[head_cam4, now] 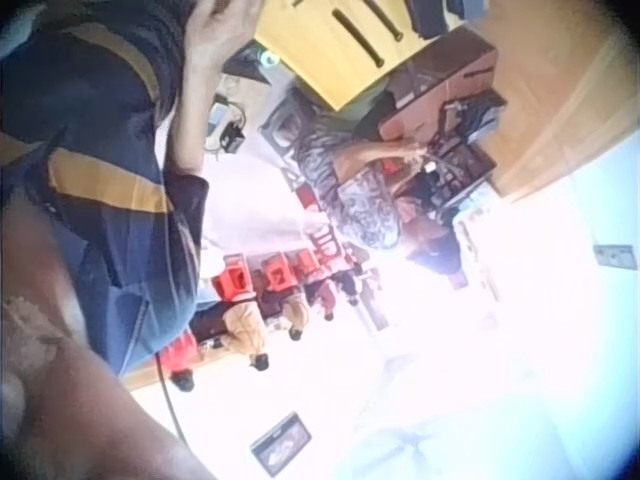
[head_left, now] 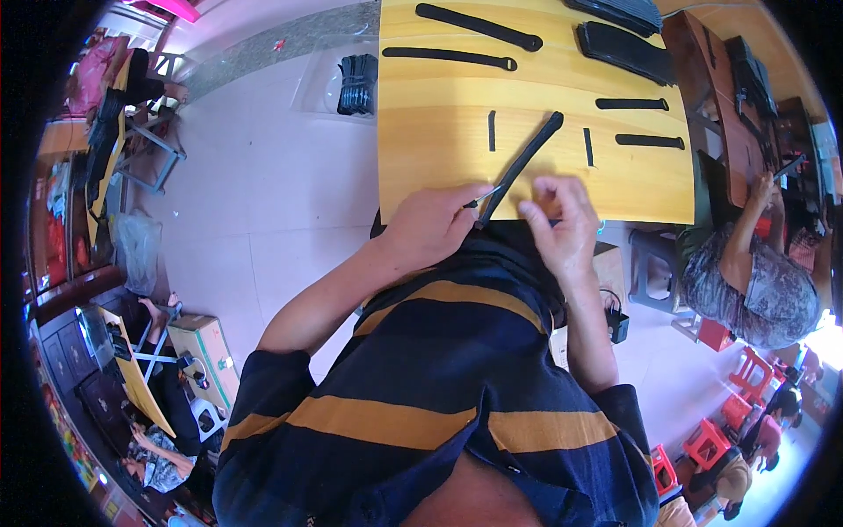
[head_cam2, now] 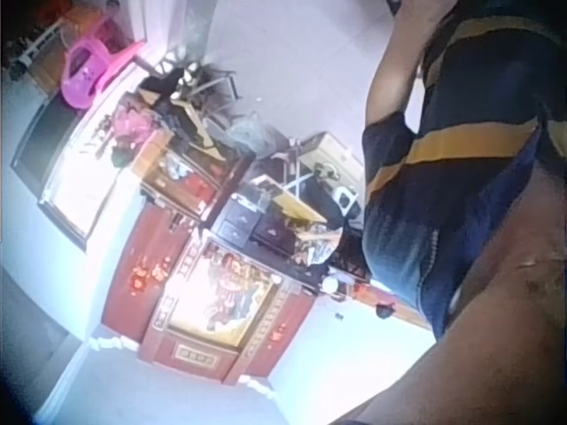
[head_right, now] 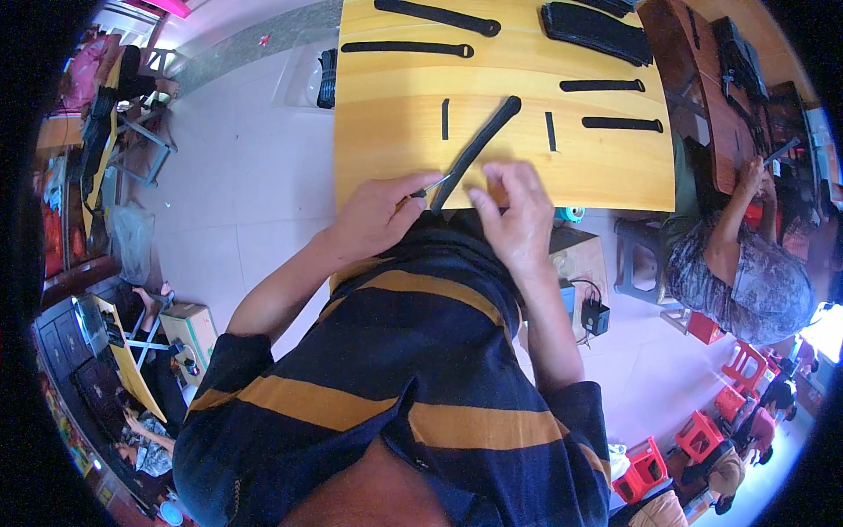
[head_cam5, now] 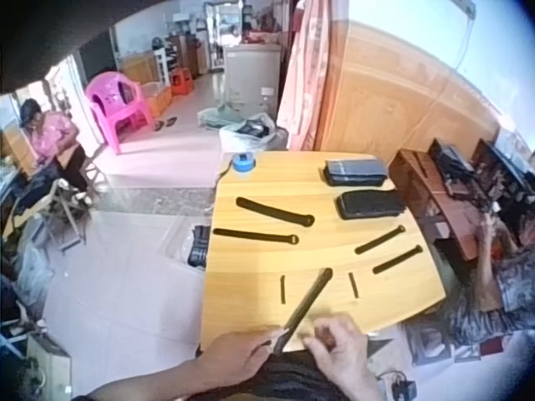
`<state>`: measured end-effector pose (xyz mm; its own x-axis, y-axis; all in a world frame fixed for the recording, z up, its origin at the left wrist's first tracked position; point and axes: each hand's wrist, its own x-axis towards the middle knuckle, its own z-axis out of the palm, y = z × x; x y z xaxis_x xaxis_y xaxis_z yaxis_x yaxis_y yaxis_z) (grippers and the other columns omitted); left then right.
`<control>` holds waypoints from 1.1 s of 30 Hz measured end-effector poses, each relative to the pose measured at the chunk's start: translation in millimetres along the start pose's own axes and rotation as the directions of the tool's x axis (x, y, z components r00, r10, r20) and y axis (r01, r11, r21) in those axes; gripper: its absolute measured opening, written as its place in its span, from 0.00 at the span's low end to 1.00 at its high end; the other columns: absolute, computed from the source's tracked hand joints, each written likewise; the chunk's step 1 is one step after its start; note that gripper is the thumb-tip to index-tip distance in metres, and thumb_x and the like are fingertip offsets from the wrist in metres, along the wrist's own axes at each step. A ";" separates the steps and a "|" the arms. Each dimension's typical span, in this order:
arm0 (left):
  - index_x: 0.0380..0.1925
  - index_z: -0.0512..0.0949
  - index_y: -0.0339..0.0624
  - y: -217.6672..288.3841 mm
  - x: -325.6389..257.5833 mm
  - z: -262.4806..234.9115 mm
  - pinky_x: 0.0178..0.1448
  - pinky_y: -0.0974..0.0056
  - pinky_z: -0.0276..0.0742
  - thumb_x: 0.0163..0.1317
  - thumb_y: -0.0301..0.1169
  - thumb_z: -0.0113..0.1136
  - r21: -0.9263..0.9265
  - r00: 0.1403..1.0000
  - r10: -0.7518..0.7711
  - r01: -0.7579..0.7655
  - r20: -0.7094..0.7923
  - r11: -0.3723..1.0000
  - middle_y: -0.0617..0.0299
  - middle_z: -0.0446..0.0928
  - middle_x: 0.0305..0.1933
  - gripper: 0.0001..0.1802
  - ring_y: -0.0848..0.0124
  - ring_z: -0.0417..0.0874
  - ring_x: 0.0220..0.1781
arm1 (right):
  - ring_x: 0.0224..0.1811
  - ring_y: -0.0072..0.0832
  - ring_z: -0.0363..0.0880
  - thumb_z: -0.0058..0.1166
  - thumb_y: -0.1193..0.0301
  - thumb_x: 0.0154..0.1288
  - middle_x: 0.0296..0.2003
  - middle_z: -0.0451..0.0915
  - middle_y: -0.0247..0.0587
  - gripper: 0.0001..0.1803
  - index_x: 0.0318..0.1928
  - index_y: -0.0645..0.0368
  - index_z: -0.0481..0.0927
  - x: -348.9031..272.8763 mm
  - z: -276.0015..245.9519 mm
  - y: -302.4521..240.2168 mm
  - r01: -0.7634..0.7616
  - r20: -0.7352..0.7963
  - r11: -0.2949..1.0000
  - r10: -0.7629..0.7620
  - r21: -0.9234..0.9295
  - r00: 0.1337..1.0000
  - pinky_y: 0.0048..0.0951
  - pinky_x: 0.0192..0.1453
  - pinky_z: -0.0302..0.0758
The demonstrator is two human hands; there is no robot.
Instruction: Assembling and inspecting black velcro or elastic gear straps at a workbench, attaching plastic components.
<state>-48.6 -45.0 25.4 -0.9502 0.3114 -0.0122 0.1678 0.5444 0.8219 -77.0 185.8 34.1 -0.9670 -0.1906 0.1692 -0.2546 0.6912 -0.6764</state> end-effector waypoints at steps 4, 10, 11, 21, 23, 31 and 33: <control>0.63 0.79 0.45 3.3 0.5 0.1 0.41 0.51 0.80 0.68 0.27 0.56 -0.004 1.000 0.015 -0.015 0.002 1.000 0.45 0.81 0.31 0.23 0.50 0.85 0.31 | 0.60 0.42 0.80 0.70 0.75 0.56 0.50 0.85 0.41 0.16 0.46 0.54 0.86 38.0 -2.2 2.0 0.335 -0.080 0.928 -0.351 -0.161 0.933 0.44 0.63 0.76; 0.63 0.79 0.46 0.6 3.3 -2.7 0.42 0.51 0.80 0.68 0.27 0.57 0.061 1.000 0.002 -0.002 -0.002 0.998 0.45 0.82 0.32 0.23 0.50 0.85 0.33 | 0.63 0.39 0.78 0.70 0.72 0.57 0.49 0.85 0.36 0.16 0.47 0.50 0.86 52.4 0.9 14.7 0.484 0.200 0.840 -0.445 -0.244 0.873 0.54 0.74 0.67; 0.63 0.79 0.46 0.1 3.6 -3.3 0.42 0.51 0.80 0.68 0.27 0.57 0.096 0.999 0.024 -0.021 -0.034 0.995 0.45 0.82 0.32 0.22 0.49 0.86 0.34 | 0.60 0.39 0.80 0.70 0.72 0.57 0.47 0.85 0.36 0.14 0.45 0.51 0.86 50.7 0.3 13.9 0.460 0.191 0.860 -0.424 -0.223 0.885 0.55 0.74 0.67; 0.54 0.83 0.48 6.9 14.0 -25.6 0.40 0.48 0.79 0.69 0.31 0.58 0.396 0.991 0.129 -0.128 0.023 0.909 0.54 0.80 0.31 0.15 0.52 0.84 0.36 | 0.47 0.43 0.83 0.70 0.70 0.58 0.38 0.83 0.40 0.11 0.41 0.56 0.84 35.8 12.6 13.1 0.410 0.126 0.906 -0.397 -0.103 0.909 0.43 0.54 0.75; 0.54 0.83 0.50 12.7 16.5 -28.2 0.39 0.49 0.79 0.68 0.31 0.58 0.434 0.992 0.110 -0.124 0.057 0.892 0.54 0.79 0.30 0.15 0.52 0.84 0.35 | 0.46 0.43 0.83 0.70 0.70 0.58 0.37 0.83 0.39 0.11 0.41 0.56 0.83 31.6 15.9 13.6 0.393 0.108 0.914 -0.383 -0.102 0.918 0.42 0.53 0.75; 0.53 0.83 0.50 16.1 18.9 -29.8 0.39 0.49 0.79 0.69 0.32 0.57 0.490 0.989 0.084 -0.134 0.123 0.862 0.55 0.79 0.30 0.15 0.54 0.84 0.34 | 0.44 0.41 0.83 0.70 0.70 0.58 0.37 0.83 0.39 0.11 0.40 0.55 0.84 25.7 19.8 12.3 0.355 0.072 0.928 -0.349 -0.110 0.934 0.41 0.51 0.74; 0.53 0.83 0.50 15.2 19.7 -29.9 0.39 0.50 0.79 0.69 0.32 0.57 0.488 0.988 0.092 -0.141 0.122 0.861 0.55 0.79 0.30 0.15 0.54 0.84 0.34 | 0.44 0.41 0.83 0.71 0.70 0.58 0.36 0.83 0.39 0.11 0.40 0.55 0.84 25.6 19.9 12.8 0.351 0.061 0.931 -0.347 -0.097 0.936 0.41 0.51 0.74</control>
<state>-72.6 -53.8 54.7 -0.8914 0.4531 -0.0056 0.4065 0.8052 0.4317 -104.8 175.9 15.5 -0.8161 -0.4606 0.3490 -0.5779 0.6443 -0.5010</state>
